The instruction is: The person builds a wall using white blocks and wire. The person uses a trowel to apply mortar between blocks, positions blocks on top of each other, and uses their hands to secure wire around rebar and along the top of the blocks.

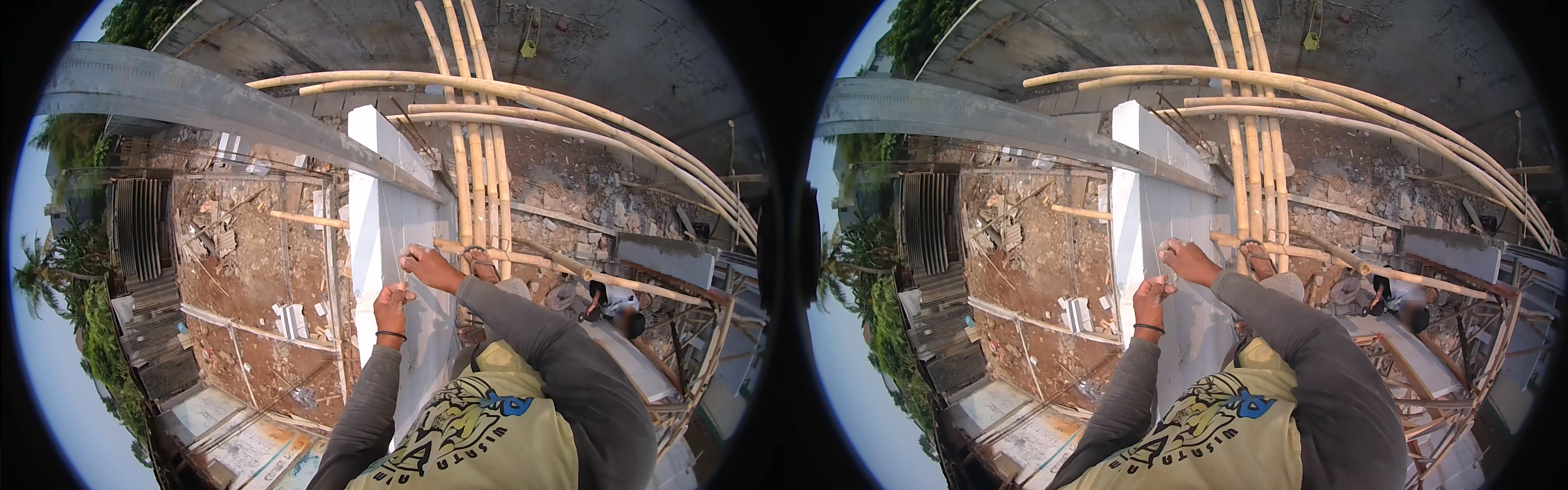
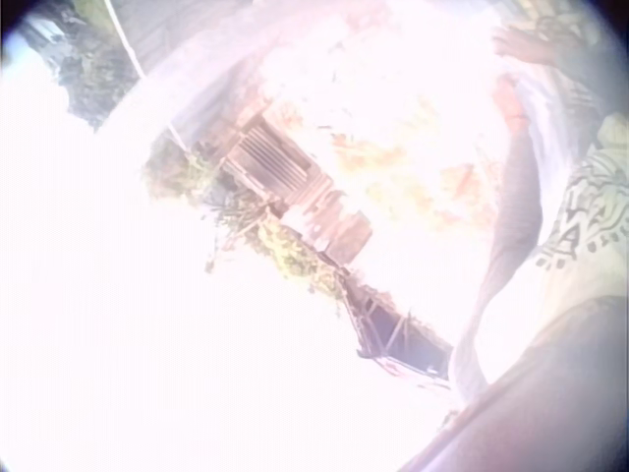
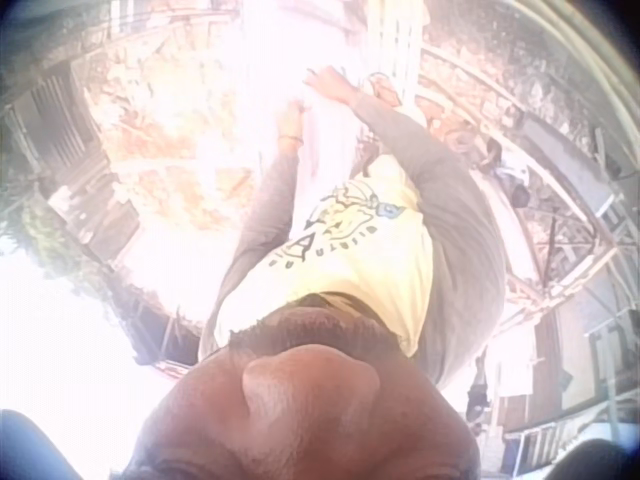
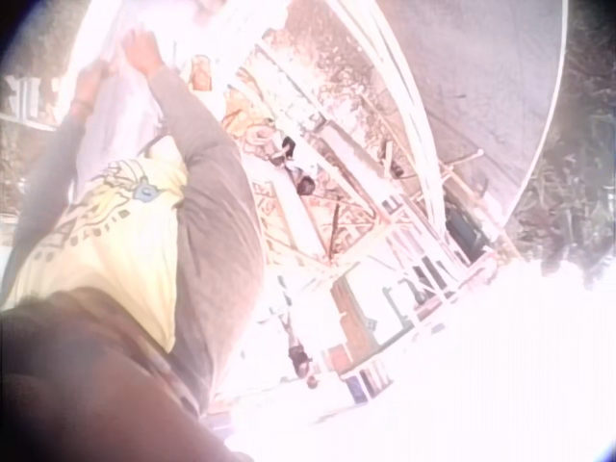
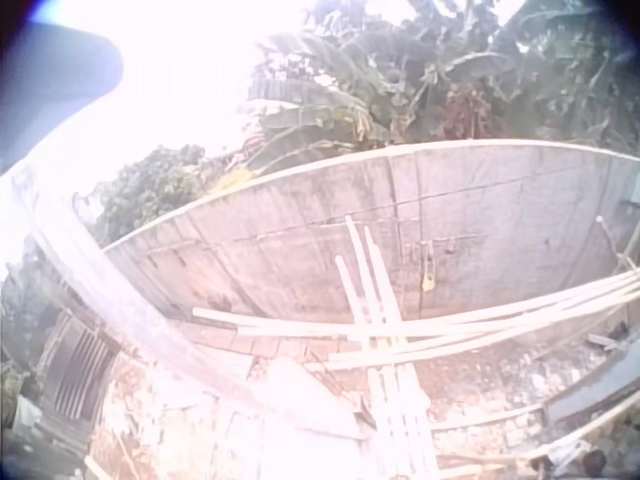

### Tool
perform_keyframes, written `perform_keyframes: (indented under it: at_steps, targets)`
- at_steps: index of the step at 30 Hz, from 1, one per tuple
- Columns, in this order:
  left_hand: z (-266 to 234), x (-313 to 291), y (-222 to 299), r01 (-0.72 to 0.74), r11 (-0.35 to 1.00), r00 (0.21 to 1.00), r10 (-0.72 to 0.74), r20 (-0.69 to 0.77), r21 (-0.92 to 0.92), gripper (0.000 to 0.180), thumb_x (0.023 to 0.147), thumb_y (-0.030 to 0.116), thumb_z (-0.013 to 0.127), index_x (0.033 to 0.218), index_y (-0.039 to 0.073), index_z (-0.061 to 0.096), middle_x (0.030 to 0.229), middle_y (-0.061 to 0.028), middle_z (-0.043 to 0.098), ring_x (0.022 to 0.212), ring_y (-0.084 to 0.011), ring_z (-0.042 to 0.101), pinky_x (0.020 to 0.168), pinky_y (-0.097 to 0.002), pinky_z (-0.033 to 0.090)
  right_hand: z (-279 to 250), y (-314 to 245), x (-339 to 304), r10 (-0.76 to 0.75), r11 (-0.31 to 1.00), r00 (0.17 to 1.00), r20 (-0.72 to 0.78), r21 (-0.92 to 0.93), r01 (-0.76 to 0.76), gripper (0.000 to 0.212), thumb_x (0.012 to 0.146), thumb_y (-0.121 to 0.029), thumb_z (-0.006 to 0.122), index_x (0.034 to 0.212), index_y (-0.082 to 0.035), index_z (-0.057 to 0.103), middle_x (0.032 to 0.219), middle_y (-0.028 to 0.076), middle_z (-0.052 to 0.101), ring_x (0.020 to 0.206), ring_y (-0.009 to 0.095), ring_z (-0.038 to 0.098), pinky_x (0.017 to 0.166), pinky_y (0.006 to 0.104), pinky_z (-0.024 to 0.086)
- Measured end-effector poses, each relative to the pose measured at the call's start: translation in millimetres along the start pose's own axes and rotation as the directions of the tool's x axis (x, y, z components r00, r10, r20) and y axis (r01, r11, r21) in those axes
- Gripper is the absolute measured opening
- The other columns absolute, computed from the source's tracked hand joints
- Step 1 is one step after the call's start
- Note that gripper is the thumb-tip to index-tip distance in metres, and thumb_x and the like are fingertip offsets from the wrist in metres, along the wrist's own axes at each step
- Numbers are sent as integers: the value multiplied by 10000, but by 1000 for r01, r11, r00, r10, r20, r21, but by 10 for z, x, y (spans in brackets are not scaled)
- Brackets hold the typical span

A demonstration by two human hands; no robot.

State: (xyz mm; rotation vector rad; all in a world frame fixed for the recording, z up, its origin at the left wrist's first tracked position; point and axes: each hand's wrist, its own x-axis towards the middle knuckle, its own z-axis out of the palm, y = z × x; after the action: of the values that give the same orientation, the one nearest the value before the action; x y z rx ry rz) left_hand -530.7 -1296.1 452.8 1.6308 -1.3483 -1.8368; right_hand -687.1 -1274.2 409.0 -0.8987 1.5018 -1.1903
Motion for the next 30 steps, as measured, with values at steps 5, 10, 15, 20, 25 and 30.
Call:
perform_keyframes:
  at_steps: [5,10,15,20,25,30]
  targets:
    - [-61,-178,-180,-60,991,998,60,-1,116,188,926,179,567,898,-6,594,743,-48,636,690,-121,589,723,-259,477,5,-231,96,88,991,992,94,90,-96,240,912,-234,530,940,2,559,784,82,595,737,148,582,686,306,465]
    - [-163,-359,-366,-83,970,996,85,3,228,191,926,185,564,893,0,600,767,-47,661,700,-95,582,695,-234,453,154,-164,82,35,996,981,189,80,-50,210,894,-195,553,931,13,556,720,74,591,662,157,588,628,318,468]
    - [-284,-426,-546,-78,940,996,62,61,333,193,922,191,568,878,8,608,781,-51,676,711,-87,582,687,-237,451,194,58,72,139,990,975,175,9,-143,259,904,-231,531,863,25,540,735,94,607,654,165,605,619,321,482]
    - [-386,-503,-638,-73,840,997,61,39,538,181,900,200,584,899,21,613,776,-72,684,694,-111,606,649,-268,469,99,197,226,265,964,941,211,-61,-258,322,910,-280,519,862,35,566,763,103,622,655,160,610,628,315,488]
    - [-482,-519,-928,-52,762,999,38,36,645,190,889,199,590,906,10,608,805,-104,694,685,-170,644,634,-303,491,-392,298,622,278,958,961,15,72,-278,308,903,-267,532,919,39,573,773,102,626,640,162,604,622,310,487]
    - [-492,-607,-1165,-44,726,999,18,45,686,186,883,204,591,890,20,619,810,-117,695,718,-215,668,639,-332,499,-1007,65,1531,165,986,963,-213,52,-157,264,890,-201,552,993,41,539,798,128,633,625,179,615,607,324,494]
